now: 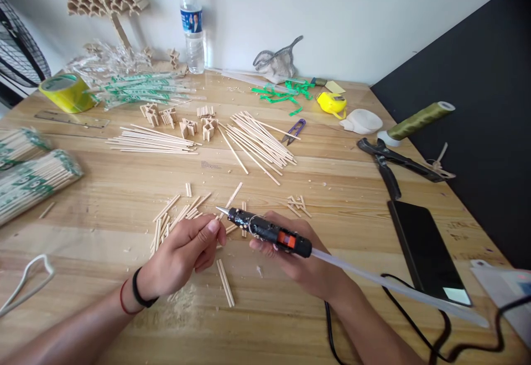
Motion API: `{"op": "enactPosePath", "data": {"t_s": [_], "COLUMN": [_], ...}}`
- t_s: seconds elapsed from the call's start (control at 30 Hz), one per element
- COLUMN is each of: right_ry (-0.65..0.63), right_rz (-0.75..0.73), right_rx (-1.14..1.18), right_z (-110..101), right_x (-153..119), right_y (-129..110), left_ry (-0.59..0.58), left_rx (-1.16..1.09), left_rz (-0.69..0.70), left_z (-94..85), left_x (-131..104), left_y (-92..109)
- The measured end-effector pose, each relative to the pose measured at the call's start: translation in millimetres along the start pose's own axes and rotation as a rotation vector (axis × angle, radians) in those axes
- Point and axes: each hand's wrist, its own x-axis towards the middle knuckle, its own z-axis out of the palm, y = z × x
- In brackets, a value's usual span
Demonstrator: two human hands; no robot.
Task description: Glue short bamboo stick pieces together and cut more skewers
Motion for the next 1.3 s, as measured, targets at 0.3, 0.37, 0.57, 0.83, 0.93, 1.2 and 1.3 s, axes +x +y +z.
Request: {"op": "enactPosePath", "data": {"t_s": [0.3, 0.37, 0.57, 0.83, 0.93, 1.2, 1.3], "right_ry": [0.057, 0.006, 0.067, 0.095, 0.107, 0.100, 0.070], "right_rz": [0.007, -0.011, -0.028, -0.031, -0.010, -0.020, -0.025], "right_rx": [-0.014, -0.010, -0.036, -0.066, -0.074, -0.087, -0.079], "right_z": [2.5, 4.4, 4.6, 1.6, 1.5, 1.5, 1.1], "right_x": [-0.3, 0.3, 1.5, 1.4, 0.7, 0.8, 0.6], "right_y": [3.6, 3.5, 3.2, 2.1, 2.1, 1.1, 0.7], "left_ry": [-0.012, -0.023, -0.037, -0.029, -0.024, -0.028, -0.025], "left_rx": [-0.009, -0.030, -0.028, -0.006, 0.016, 0.014, 0.002], "left_rz": [0.001, -0.001, -0.008, -0.018, -0.015, -0.022, -0.036], "left_z": [-2.7, -3.2, -3.7, -2.6, -2.7, -3.1, -2.1], "left_x": [1.5, 1.1, 1.2, 0.0, 0.0, 0.8, 0.6], "left_y": [-1.7, -1.9, -3.5, -2.1, -1.4, -2.6, -1.4]}}
